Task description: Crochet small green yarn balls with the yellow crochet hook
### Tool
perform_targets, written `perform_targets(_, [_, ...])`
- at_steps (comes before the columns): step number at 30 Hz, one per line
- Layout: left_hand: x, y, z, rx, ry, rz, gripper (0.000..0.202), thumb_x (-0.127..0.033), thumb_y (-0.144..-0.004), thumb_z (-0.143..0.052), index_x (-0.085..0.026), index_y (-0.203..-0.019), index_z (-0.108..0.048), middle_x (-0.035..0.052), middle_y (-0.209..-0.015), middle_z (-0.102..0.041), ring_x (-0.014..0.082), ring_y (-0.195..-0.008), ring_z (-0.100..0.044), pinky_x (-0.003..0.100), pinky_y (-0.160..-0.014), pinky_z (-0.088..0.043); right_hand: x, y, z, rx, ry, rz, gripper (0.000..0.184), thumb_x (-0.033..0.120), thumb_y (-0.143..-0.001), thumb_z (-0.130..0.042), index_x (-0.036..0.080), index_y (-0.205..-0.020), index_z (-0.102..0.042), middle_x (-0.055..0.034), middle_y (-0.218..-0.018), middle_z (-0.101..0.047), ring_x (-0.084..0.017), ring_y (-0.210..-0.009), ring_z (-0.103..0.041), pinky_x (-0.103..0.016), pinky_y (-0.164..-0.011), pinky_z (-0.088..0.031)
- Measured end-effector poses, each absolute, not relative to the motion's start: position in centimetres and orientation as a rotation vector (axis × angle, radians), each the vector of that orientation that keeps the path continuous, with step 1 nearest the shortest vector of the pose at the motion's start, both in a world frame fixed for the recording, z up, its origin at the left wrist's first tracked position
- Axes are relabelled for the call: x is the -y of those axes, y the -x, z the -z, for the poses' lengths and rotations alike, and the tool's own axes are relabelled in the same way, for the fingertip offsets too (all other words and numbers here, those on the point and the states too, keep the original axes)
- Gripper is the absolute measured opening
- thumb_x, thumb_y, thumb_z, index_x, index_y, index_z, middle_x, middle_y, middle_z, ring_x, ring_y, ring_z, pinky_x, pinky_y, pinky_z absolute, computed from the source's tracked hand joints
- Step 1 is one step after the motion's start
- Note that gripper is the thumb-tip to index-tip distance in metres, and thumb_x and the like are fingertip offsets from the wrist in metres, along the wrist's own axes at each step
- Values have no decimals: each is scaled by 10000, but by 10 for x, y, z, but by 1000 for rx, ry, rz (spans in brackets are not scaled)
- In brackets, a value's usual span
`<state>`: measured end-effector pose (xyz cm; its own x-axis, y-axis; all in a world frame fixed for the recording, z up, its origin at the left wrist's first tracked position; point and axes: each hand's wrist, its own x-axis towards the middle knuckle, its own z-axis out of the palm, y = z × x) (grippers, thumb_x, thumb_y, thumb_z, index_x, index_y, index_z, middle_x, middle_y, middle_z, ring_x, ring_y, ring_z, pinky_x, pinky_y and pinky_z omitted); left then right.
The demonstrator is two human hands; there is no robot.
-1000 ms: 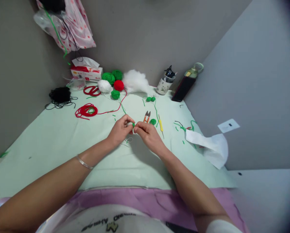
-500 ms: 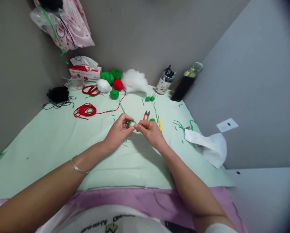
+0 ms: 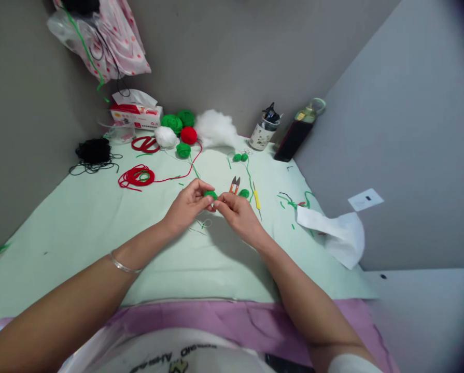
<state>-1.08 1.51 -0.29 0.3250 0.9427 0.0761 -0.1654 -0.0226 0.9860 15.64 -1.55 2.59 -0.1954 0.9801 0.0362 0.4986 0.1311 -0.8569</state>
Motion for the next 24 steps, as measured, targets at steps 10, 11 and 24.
perform_targets(10, [-20, 5, 8, -913, -1138, -1097, 233, -276, -747, -731, -189, -904, -581, -54, -644, -632, 133, -590, -635, 274, -637, -543, 21, -148, -18, 1951, 1514, -698, 210, 269, -973, -523, 217, -806, -638, 24, -642, -543, -144, -601, -452, -290, -625, -306])
perform_targets(11, [-20, 6, 9, -913, -1125, -1096, 246, -290, -749, -733, -194, -910, -573, -56, -635, -633, 136, -590, -638, 280, -647, -552, 19, -150, -19, 1971, 1495, -636, 200, 270, -970, -547, 219, -816, -663, 4, -695, -587, -157, -654, -497, -298, -659, -333])
perform_targets(24, [-11, 5, 1, -901, -1030, -1065, 211, -276, -753, -757, -198, -832, -577, -56, -635, -632, 109, -546, -607, 256, -609, -548, 13, -161, -24, 1715, 1294, -867, 167, 247, -859, -672, 233, -995, -576, 23, -868, -613, -111, -633, -478, -273, -630, -388])
